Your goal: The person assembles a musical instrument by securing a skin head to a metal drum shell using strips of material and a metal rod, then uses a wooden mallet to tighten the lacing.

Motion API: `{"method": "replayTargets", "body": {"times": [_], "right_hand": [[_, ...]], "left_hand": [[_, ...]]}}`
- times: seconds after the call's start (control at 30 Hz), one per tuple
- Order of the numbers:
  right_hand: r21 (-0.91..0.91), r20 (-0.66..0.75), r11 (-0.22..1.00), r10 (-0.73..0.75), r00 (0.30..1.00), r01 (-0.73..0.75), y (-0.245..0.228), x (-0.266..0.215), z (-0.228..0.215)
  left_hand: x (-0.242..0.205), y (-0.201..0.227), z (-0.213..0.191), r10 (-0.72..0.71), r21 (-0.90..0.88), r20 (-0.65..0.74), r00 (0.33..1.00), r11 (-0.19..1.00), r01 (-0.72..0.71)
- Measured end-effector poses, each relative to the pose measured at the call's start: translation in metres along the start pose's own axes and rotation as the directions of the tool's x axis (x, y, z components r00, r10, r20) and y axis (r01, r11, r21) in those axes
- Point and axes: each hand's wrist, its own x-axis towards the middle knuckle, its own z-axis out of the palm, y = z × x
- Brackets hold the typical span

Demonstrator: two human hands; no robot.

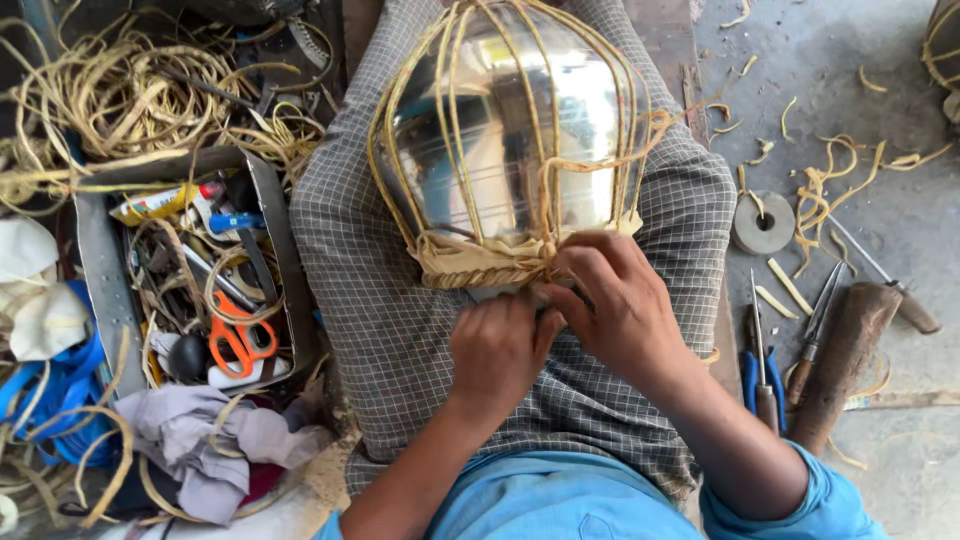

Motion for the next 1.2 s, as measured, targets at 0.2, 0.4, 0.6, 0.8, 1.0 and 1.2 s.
{"method": "replayTargets", "body": {"times": [0.2,0.4,0.6,0.8,1.0,1.2], "right_hand": [[-0.084,-0.106,0.975,-0.214,0.971,0.206,0.031,0.001,0.025],[-0.080,-0.276,0.988,-0.151,0.949,0.133,0.062,0.005,0.060],[0.175,-0.219,0.985,0.037,0.975,0.002,0.038,-0.014,0.042],[0.128,0.000,0.962,0.242,0.970,-0.240,0.026,-0.052,0.012],[0.620,0.661,0.206,0.384,0.645,-0.757,0.040,-0.072,0.031],[0.709,0.655,-0.099,0.460,0.599,-0.699,0.028,-0.165,-0.006]], "left_hand": [[-0.019,-0.019,0.004,-0.029,-0.356,0.021,0.999,0.934,0.035],[-0.056,-0.028,-0.088,0.024,-0.644,0.500,0.865,0.678,0.353],[-0.050,-0.058,-0.128,0.068,-0.335,0.574,0.816,0.929,0.158],[0.052,-0.026,-0.086,0.017,-0.073,0.020,1.000,0.997,-0.016],[0.096,-0.021,0.022,0.365,-0.084,0.003,0.931,0.928,-0.364],[0.091,-0.057,0.029,0.522,0.023,-0.078,0.849,0.853,-0.522]]}}
